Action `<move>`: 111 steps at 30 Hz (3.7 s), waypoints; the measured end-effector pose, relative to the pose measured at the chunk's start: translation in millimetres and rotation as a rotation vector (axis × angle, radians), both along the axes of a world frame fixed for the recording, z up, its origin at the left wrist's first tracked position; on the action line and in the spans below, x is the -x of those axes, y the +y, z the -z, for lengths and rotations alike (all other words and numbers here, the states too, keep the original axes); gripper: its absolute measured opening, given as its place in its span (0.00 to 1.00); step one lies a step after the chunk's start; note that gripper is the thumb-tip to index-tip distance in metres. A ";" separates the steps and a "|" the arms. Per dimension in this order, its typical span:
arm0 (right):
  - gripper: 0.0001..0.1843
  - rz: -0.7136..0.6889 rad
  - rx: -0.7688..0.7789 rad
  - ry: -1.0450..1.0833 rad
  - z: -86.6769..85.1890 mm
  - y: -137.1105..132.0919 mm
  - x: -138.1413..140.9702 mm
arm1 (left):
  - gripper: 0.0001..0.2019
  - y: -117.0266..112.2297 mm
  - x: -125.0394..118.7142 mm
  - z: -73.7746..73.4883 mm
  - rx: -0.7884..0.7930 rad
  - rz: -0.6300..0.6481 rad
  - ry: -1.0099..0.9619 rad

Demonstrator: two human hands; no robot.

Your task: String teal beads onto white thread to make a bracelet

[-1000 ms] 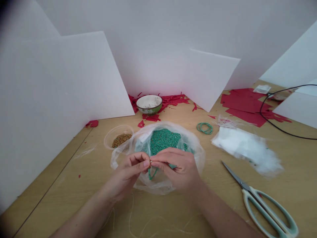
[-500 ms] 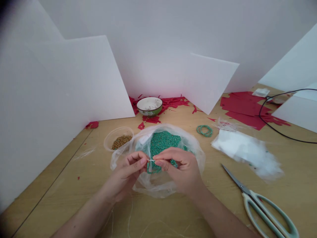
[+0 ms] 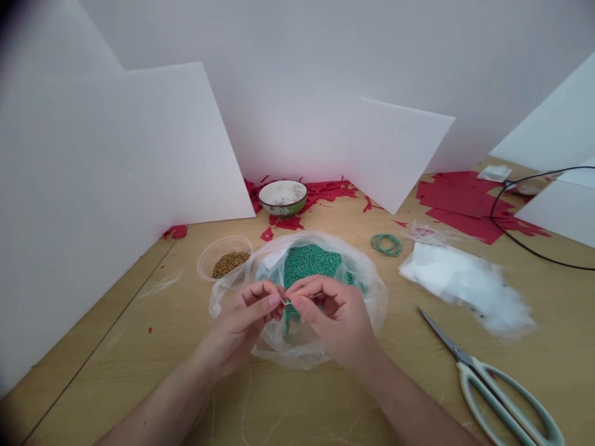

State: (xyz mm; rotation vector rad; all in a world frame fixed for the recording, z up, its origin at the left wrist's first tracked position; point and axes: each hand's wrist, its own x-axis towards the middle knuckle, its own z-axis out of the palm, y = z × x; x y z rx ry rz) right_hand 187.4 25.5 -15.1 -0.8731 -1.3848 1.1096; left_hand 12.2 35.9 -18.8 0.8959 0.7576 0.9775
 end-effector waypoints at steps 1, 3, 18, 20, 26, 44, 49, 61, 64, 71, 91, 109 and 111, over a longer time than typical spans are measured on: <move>0.05 -0.007 0.027 0.011 1.7 -0.4 0.3 | 0.09 0.3 -0.2 1.1 -0.039 -0.020 0.022; 0.07 -0.029 0.081 0.065 5.4 -0.6 0.7 | 0.09 0.8 -0.4 2.8 -0.107 -0.056 0.047; 0.09 -0.126 0.253 0.218 12.8 1.6 1.2 | 0.11 -2.4 -4.6 3.8 -0.127 -0.017 0.126; 0.09 -0.084 0.269 0.181 11.8 2.4 1.4 | 0.11 -1.5 -4.0 5.1 -0.158 -0.017 0.165; 0.20 0.020 0.342 0.177 4.0 3.6 3.8 | 0.09 -1.9 -2.6 5.7 -0.332 -0.068 0.411; 0.10 0.057 0.299 -0.119 3.7 0.7 5.6 | 0.11 1.1 -2.3 0.8 -0.341 -0.171 0.527; 0.13 -0.015 0.386 -0.114 5.7 1.1 4.6 | 0.09 2.2 -1.3 -2.0 -0.464 -0.199 0.623; 0.12 -0.166 0.442 0.056 9.7 3.9 4.3 | 0.12 5.5 -1.1 6.1 -0.263 -0.167 0.237; 0.10 -0.150 0.398 0.107 9.5 3.6 3.8 | 0.22 5.2 -2.4 8.7 -0.062 -0.166 -0.024; 0.09 -0.089 0.368 0.109 7.6 4.7 4.1 | 0.14 2.0 -6.0 18.7 -0.192 -0.078 0.119; 0.05 0.316 -0.329 -0.596 3.0 -8.0 6.8 | 0.13 0.2 -5.7 9.2 -0.178 -0.078 0.288; 0.15 0.258 -0.800 -0.842 7.7 -6.9 -4.4 | 0.11 -1.8 -1.0 -4.0 -0.277 -0.006 0.482; 0.12 0.276 -0.783 -0.839 8.2 -6.6 -2.5 | 0.09 -2.8 -0.3 -4.5 -0.416 -0.065 0.596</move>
